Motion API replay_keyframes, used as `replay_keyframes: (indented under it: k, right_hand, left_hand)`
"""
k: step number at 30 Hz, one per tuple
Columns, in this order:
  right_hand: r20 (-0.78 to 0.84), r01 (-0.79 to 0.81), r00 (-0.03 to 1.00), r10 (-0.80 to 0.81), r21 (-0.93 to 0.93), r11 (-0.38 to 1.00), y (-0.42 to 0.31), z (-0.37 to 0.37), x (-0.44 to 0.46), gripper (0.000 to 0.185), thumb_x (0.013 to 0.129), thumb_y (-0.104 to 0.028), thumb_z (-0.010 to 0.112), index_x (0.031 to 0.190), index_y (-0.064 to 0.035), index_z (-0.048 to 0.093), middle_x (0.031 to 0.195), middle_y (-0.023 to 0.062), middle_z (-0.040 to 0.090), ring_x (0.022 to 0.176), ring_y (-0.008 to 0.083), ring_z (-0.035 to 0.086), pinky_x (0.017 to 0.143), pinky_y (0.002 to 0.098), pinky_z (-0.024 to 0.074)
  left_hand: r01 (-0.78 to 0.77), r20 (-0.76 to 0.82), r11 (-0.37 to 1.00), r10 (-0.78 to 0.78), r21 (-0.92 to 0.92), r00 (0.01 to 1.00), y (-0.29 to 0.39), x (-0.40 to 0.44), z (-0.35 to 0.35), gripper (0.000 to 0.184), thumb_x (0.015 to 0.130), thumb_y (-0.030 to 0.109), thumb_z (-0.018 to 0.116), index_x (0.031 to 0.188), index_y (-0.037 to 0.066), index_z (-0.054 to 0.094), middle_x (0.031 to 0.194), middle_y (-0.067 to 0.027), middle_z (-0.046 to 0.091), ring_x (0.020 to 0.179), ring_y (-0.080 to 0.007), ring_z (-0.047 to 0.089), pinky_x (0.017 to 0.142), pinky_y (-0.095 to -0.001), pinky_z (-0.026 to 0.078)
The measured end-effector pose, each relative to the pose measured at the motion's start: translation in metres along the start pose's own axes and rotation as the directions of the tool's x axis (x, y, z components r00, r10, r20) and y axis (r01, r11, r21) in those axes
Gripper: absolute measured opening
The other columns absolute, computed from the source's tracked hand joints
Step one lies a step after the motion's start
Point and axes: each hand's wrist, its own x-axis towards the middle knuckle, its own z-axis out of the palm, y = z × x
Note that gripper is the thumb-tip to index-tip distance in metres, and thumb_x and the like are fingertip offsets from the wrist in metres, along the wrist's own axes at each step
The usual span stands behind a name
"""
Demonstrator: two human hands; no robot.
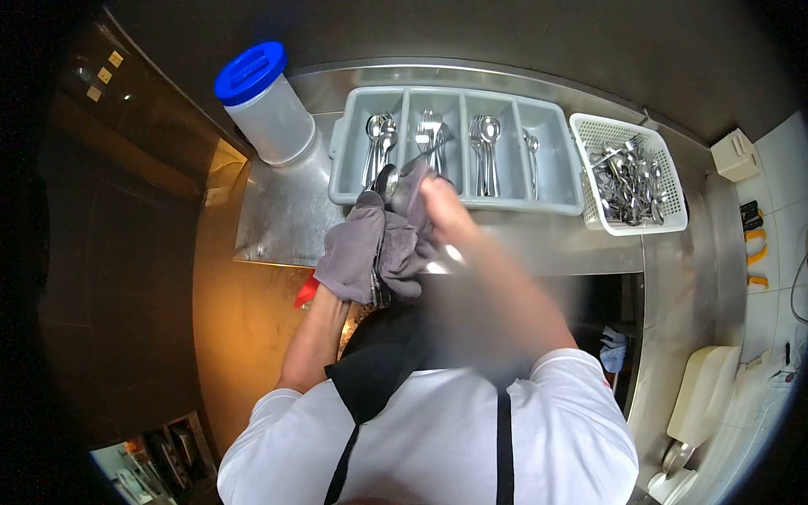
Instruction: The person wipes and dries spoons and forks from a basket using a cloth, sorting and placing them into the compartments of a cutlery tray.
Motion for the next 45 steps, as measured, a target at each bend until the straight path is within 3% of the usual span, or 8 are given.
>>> replay_keyframes:
  k: [3, 6, 9, 12, 19, 34, 43, 45]
  right_hand:
    - [0.091, 0.3, 0.953, -0.288, -0.406, 0.863, 0.012, 0.009, -0.006, 0.017, 0.087, -0.014, 0.064, 0.099, -0.0031, 0.059, 0.092, 0.0042, 0.064, 0.085, 0.0127, 0.059, 0.079, 0.0305, 0.0475]
    - [-0.045, 0.307, 0.927, -0.373, -0.481, 0.821, -0.01, 0.006, 0.011, 0.011, 0.085, -0.009, 0.064, 0.091, -0.0007, 0.062, 0.087, 0.004, 0.065, 0.081, 0.0125, 0.059, 0.075, 0.0286, 0.0478]
    - [-0.218, 0.38, 0.82, -0.529, -0.483, 0.789, -0.026, -0.001, 0.024, 0.011, 0.085, -0.009, 0.061, 0.09, 0.0008, 0.062, 0.085, 0.0055, 0.064, 0.077, 0.0134, 0.058, 0.071, 0.0277, 0.0476]
    - [-0.226, 0.214, 0.924, -0.309, -0.363, 0.907, -0.004, 0.024, 0.014, 0.017, 0.089, -0.014, 0.059, 0.097, -0.0001, 0.061, 0.087, 0.0057, 0.062, 0.08, 0.0136, 0.056, 0.072, 0.0288, 0.046]
    - [-0.104, -0.106, 0.991, 0.084, -0.227, 0.968, 0.015, 0.05, 0.033, 0.037, 0.099, -0.032, 0.045, 0.106, 0.0018, 0.058, 0.096, 0.0087, 0.064, 0.087, 0.0171, 0.059, 0.079, 0.0311, 0.0476]
    - [-0.09, 0.393, 0.915, -0.394, 0.423, 0.816, -0.046, -0.063, -0.061, 0.054, 0.092, -0.048, 0.044, 0.128, -0.0085, 0.05, 0.13, 0.0113, 0.053, 0.12, 0.0296, 0.051, 0.104, 0.0467, 0.0386]
    - [-0.059, 0.332, 0.936, -0.348, 0.486, 0.809, -0.025, -0.122, -0.071, 0.063, 0.086, -0.055, 0.054, 0.132, -0.0119, 0.049, 0.133, 0.0095, 0.051, 0.127, 0.0257, 0.044, 0.106, 0.0448, 0.0378]
    - [-0.244, 0.379, 0.922, -0.3, 0.417, 0.826, -0.024, -0.127, -0.045, 0.064, 0.087, -0.052, 0.056, 0.134, -0.0111, 0.046, 0.133, 0.0099, 0.051, 0.127, 0.0258, 0.044, 0.106, 0.0451, 0.0381]
  left_hand:
    - [-0.069, 0.039, 0.993, 0.073, -0.093, 0.997, -0.004, 0.004, 0.001, 0.024, 0.094, 0.025, 0.053, 0.091, 0.005, 0.065, 0.088, -0.0084, 0.066, 0.078, -0.017, 0.065, 0.065, -0.0286, 0.05]
    - [-0.408, 0.245, 0.318, 0.445, 0.856, 0.861, 0.018, -0.018, 0.002, 0.021, 0.092, 0.021, 0.057, 0.091, 0.004, 0.067, 0.079, -0.0053, 0.065, 0.068, -0.0143, 0.064, 0.057, -0.0267, 0.049]
    - [-0.057, -0.069, 0.555, 0.203, 0.83, 0.977, 0.023, -0.029, 0.013, 0.024, 0.092, 0.026, 0.055, 0.088, 0.006, 0.067, 0.073, -0.0068, 0.064, 0.064, -0.0189, 0.063, 0.059, -0.0315, 0.05]
    - [-0.165, -0.018, 0.621, 0.277, 0.766, 0.961, -0.051, 0.006, -0.032, 0.024, 0.09, 0.028, 0.053, 0.084, 0.007, 0.063, 0.071, -0.0085, 0.062, 0.065, -0.0248, 0.062, 0.06, -0.036, 0.048]
    - [-0.082, 0.153, -0.224, 0.318, 0.971, 0.936, 0.006, -0.026, -0.019, 0.017, 0.088, 0.016, 0.05, 0.088, 0.003, 0.06, 0.081, -0.0151, 0.062, 0.077, -0.0327, 0.062, 0.067, -0.0396, 0.049]
    - [-0.381, 0.024, 0.337, 0.722, 0.861, 0.692, -0.069, -0.084, -0.068, 0.013, 0.073, 0.015, 0.06, 0.074, 0.004, 0.054, 0.071, -0.0147, 0.054, 0.071, -0.0359, 0.055, 0.059, -0.042, 0.043]
    - [-0.28, 0.265, -0.176, 0.909, 0.944, 0.323, 0.007, -0.043, -0.095, 0.023, 0.064, 0.022, 0.07, 0.079, 0.005, 0.065, 0.079, -0.0141, 0.063, 0.077, -0.0319, 0.06, 0.068, -0.0392, 0.049]
    - [-0.293, 0.253, -0.115, 0.833, 0.949, 0.491, 0.018, -0.051, -0.074, 0.025, 0.07, 0.02, 0.066, 0.089, 0.004, 0.067, 0.089, -0.0134, 0.066, 0.083, -0.0292, 0.063, 0.073, -0.0375, 0.051]
